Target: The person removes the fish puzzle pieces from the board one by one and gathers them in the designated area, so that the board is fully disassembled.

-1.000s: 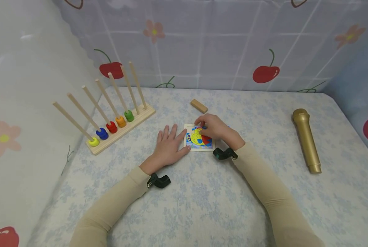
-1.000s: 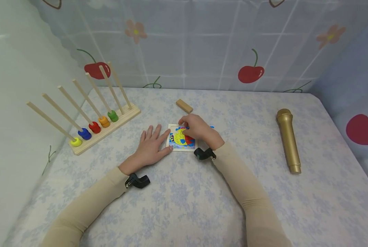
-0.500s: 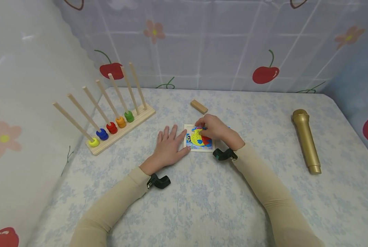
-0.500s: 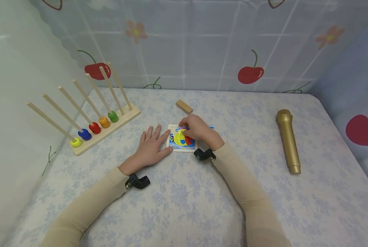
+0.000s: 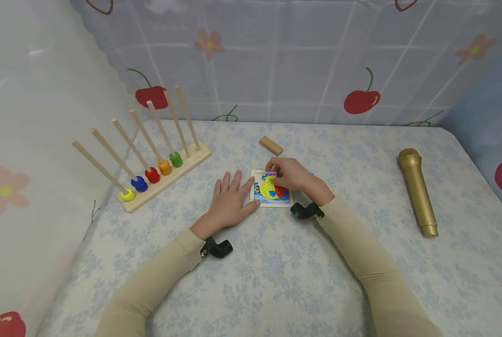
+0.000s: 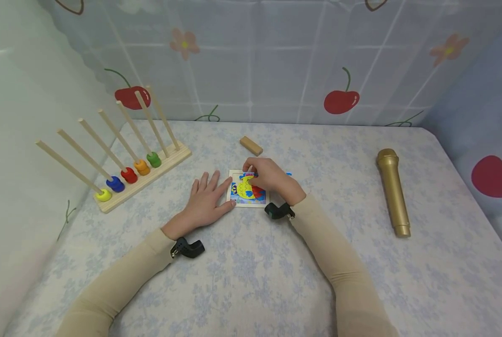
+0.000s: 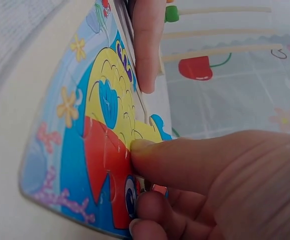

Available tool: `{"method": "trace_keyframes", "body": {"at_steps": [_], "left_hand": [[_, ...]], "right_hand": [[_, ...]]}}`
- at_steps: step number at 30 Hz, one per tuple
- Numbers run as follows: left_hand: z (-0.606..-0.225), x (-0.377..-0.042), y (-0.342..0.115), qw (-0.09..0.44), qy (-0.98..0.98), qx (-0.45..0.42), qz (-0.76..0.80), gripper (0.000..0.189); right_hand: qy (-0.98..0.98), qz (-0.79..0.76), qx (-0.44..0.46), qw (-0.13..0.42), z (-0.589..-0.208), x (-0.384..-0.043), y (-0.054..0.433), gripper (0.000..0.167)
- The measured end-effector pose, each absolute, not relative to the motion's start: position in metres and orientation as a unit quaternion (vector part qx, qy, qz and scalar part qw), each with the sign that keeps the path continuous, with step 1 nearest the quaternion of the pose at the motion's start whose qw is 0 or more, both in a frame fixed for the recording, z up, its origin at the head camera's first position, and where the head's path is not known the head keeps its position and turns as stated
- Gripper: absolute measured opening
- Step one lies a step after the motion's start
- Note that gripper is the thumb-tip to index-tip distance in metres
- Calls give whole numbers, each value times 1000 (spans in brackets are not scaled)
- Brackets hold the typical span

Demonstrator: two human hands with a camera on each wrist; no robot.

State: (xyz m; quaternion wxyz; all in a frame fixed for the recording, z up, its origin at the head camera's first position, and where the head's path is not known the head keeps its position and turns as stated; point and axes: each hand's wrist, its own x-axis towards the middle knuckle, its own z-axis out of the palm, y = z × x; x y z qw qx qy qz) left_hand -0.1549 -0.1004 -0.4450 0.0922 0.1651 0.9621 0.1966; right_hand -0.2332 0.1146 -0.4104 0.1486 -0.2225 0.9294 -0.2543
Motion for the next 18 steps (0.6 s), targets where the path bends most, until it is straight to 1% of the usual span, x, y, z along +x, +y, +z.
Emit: {"method": "trace_keyframes", "body": {"at_steps": [8,13,18], "left_hand": [[-443,-154,-100,93,961,166,201,73],[-442,-154,-100,93,961,165,200,73],[-443,-154,-100,93,962,164,197,73]], "right_hand": [[928,-258,-227,142,-410,-232,116,22],[925,-264,-238,132,-409,-233,118,18],[921,-280,-237,133,-408,-233,121,14]]}}
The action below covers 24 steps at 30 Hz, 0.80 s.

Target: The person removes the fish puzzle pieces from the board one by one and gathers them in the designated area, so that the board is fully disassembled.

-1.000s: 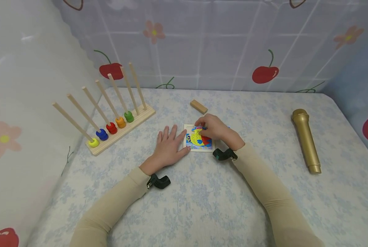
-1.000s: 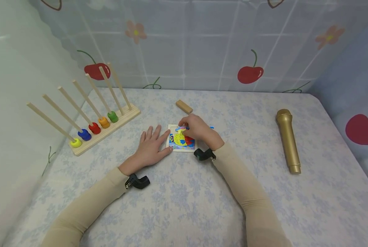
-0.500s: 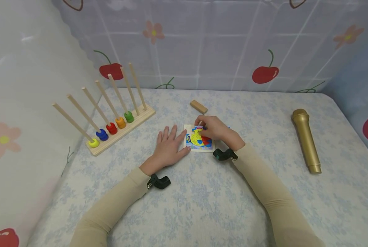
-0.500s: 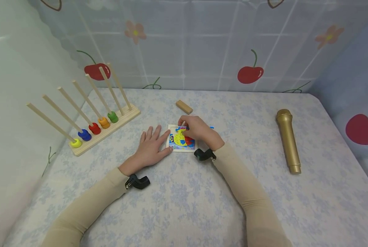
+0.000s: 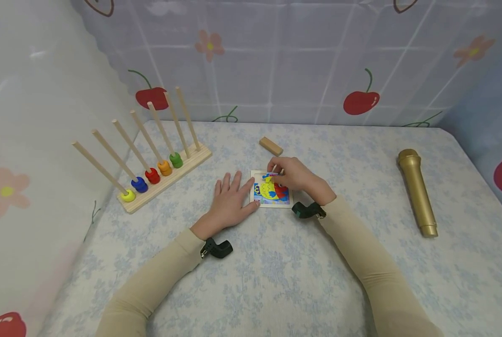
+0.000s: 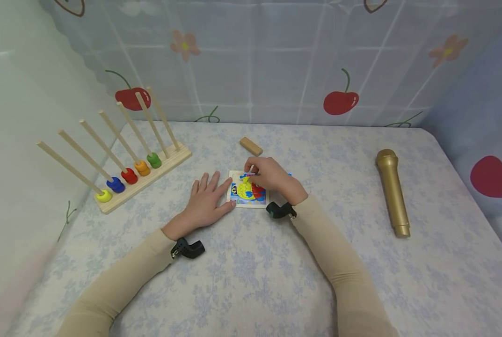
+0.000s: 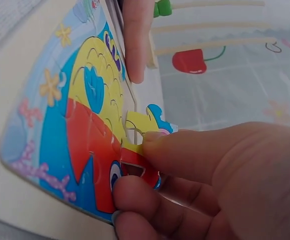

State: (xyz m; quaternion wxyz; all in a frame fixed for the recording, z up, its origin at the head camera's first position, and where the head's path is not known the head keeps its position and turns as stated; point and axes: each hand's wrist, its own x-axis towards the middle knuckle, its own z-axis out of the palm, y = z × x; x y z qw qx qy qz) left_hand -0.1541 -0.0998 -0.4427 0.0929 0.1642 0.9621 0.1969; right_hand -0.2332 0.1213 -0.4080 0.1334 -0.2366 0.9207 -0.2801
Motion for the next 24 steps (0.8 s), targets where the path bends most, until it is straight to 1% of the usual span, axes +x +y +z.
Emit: {"method": "trace_keyframes", "body": {"at_steps": [6,13,18,24], "left_hand": [[-444,-154,-100,90,961,165,201,73],[-445,-154,-99,87,962,163,201,73],[-446,-154,-99,85,962,162,203,73],[-448,-155,-100,83,962,163,201,73]], "right_hand": [[914,-306,-225,143,-406,-233,125,12],[911,-325,-202,154,-399,-235,130,16],[912,-335,-181,152,-392,-236,146,18],[925,-314,-151,153,-386,-235,176,21]]}}
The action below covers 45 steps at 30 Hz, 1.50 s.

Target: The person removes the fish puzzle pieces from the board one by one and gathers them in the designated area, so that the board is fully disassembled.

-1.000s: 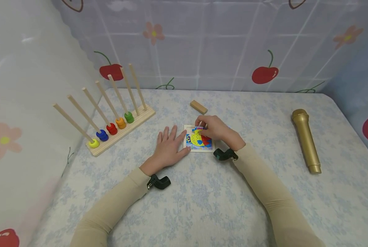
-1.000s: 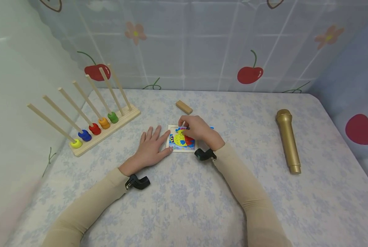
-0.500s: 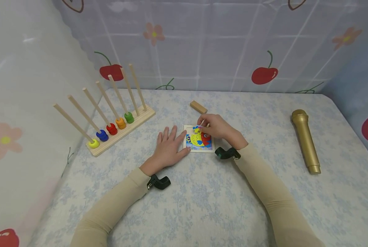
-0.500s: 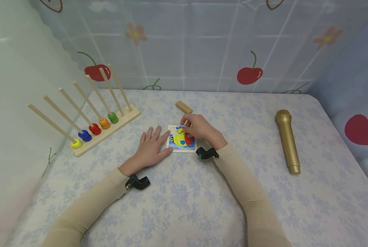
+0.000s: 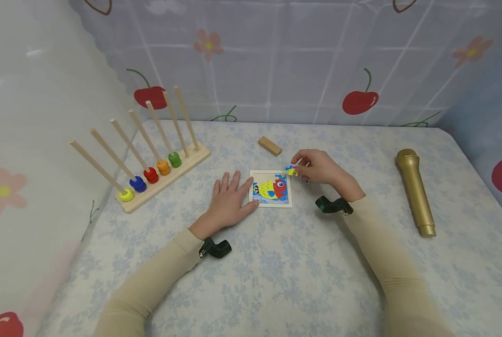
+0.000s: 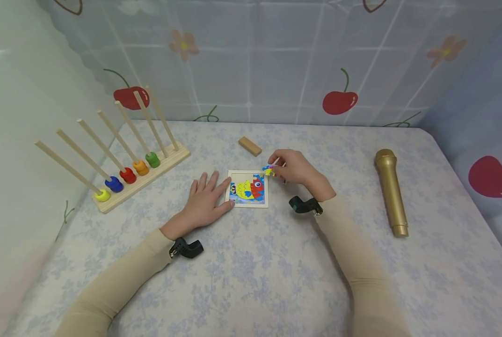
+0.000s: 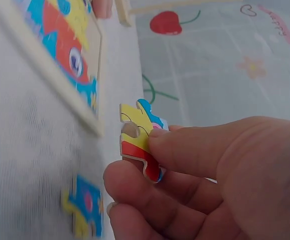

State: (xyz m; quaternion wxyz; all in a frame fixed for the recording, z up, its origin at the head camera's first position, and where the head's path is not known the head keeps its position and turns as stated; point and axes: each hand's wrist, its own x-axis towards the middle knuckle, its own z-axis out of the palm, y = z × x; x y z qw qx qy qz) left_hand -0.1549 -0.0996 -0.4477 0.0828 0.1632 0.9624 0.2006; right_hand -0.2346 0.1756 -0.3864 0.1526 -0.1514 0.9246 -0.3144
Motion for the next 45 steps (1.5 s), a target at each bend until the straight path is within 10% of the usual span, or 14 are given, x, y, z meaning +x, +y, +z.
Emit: {"method": "trace_keyframes", "body": {"at_steps": [45], "left_hand": [[-446,-154,-100,83,963,164,198,73]], "right_hand": [[951,-270,-105,105,-416,-230,239,19]]}}
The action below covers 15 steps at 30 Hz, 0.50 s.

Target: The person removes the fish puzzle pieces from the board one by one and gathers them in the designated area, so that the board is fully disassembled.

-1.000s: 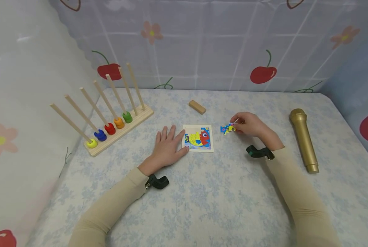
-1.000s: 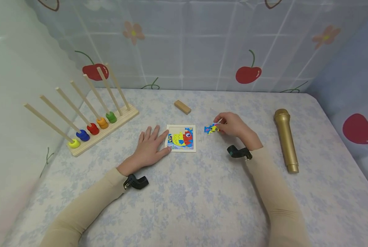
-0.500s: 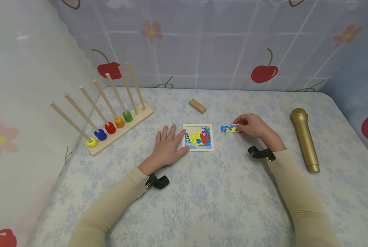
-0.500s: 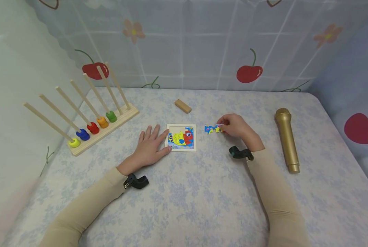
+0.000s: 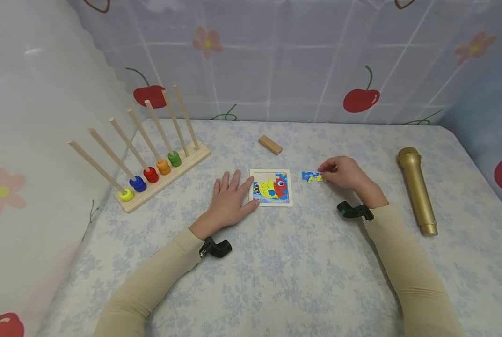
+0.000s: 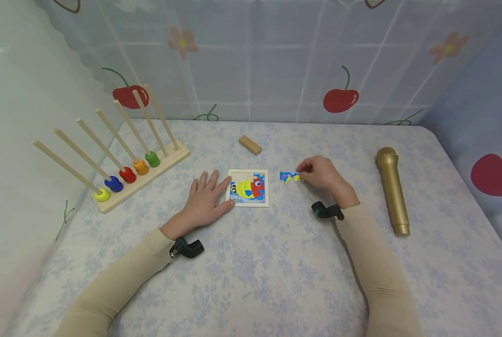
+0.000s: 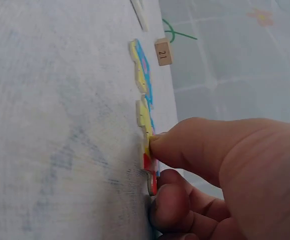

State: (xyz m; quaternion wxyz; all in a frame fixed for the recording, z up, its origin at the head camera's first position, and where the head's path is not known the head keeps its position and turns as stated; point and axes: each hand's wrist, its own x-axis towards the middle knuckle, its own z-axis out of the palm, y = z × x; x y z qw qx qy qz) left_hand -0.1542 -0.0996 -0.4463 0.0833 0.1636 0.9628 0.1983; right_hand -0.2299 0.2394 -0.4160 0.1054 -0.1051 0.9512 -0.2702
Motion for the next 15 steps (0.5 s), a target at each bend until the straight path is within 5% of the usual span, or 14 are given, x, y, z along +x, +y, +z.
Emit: {"method": "trace_keyframes", "body": {"at_steps": [15], "left_hand": [[-445,-154,-100,87,961,164,203,73]], "right_hand": [[954,-260,-110,102,-418,-230,240,19]]}}
